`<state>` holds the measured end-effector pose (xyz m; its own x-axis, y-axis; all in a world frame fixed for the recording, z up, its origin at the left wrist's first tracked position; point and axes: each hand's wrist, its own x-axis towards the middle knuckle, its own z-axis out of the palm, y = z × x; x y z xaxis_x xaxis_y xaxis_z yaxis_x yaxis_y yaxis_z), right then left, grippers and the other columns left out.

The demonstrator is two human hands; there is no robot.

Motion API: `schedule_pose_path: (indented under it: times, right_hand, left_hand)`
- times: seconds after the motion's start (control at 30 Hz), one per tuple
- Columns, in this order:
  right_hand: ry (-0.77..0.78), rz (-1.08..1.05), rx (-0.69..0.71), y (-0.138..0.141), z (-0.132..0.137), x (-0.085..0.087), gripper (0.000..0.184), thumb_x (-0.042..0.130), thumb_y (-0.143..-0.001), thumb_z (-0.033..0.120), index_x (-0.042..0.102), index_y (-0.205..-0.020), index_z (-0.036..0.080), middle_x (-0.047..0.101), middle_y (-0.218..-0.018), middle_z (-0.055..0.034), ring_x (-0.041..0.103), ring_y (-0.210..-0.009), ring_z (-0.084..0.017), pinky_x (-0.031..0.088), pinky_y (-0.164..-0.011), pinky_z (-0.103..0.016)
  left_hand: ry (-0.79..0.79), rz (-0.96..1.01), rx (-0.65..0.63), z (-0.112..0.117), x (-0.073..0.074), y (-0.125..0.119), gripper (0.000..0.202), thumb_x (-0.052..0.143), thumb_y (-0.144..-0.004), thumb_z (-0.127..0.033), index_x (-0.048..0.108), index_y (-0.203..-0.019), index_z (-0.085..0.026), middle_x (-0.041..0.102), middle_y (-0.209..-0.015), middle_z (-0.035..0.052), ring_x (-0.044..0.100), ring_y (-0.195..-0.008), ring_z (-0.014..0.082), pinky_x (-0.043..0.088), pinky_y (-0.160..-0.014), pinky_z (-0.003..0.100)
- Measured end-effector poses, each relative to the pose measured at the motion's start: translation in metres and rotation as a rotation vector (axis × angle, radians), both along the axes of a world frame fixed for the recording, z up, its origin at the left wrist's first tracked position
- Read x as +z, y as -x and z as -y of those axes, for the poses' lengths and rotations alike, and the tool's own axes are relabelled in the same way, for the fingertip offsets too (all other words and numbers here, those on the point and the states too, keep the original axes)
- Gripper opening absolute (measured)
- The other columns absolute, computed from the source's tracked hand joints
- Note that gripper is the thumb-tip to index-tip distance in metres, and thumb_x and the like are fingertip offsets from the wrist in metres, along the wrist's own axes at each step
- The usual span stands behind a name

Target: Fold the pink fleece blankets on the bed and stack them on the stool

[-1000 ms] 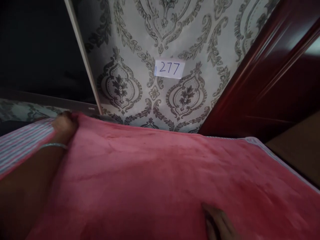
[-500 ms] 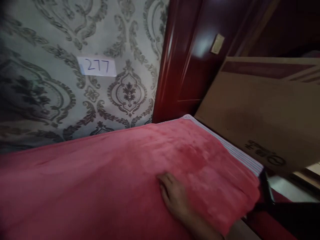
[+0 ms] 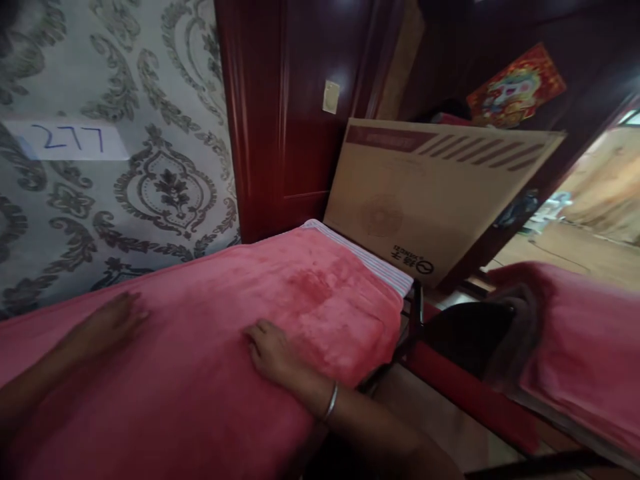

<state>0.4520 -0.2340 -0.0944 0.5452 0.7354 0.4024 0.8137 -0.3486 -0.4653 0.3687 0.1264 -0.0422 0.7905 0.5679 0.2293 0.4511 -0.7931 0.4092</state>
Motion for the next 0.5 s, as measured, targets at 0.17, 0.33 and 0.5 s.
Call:
schedule_pose_path:
  times: [0.17, 0.33, 0.5]
  right_hand:
    - [-0.114, 0.013, -0.058, -0.041, 0.022, 0.017, 0.04, 0.052, -0.09, 0.009, 0.071, -0.122, 0.024, 0.077, -0.109, 0.0006, 0.074, -0.097, -0.016, 0.057, -0.086, -0.025]
    - [-0.053, -0.025, -0.534, -0.154, 0.1, 0.056, 0.044, 0.039, -0.095, 0.011, 0.066, -0.13, 0.008, 0.071, -0.129, -0.0103, 0.069, -0.113, -0.019, 0.053, -0.096, -0.028]
    - [0.199, -0.148, -0.94, -0.238, 0.189, 0.063, 0.043, 0.048, -0.091, 0.008, 0.069, -0.129, 0.007, 0.07, -0.13, -0.0193, 0.067, -0.12, -0.026, 0.052, -0.099, -0.032]
  left_hand:
    - [-0.118, -0.189, -0.109, 0.076, -0.003, -0.06, 0.067, 0.046, -0.091, -0.045, 0.05, -0.148, -0.01, 0.044, -0.158, 0.0229, 0.037, -0.151, 0.0373, 0.038, -0.119, 0.058]
    - [-0.241, -0.353, -0.072, 0.118, -0.01, -0.07, 0.069, 0.029, -0.097, -0.044, 0.042, -0.155, -0.008, 0.035, -0.162, 0.0255, 0.03, -0.153, 0.0385, 0.033, -0.116, 0.065]
    - [-0.3, -0.376, -0.08, 0.124, -0.019, -0.068, 0.073, 0.019, -0.097, -0.044, 0.039, -0.156, -0.007, 0.033, -0.163, 0.025, 0.028, -0.153, 0.0386, 0.032, -0.115, 0.063]
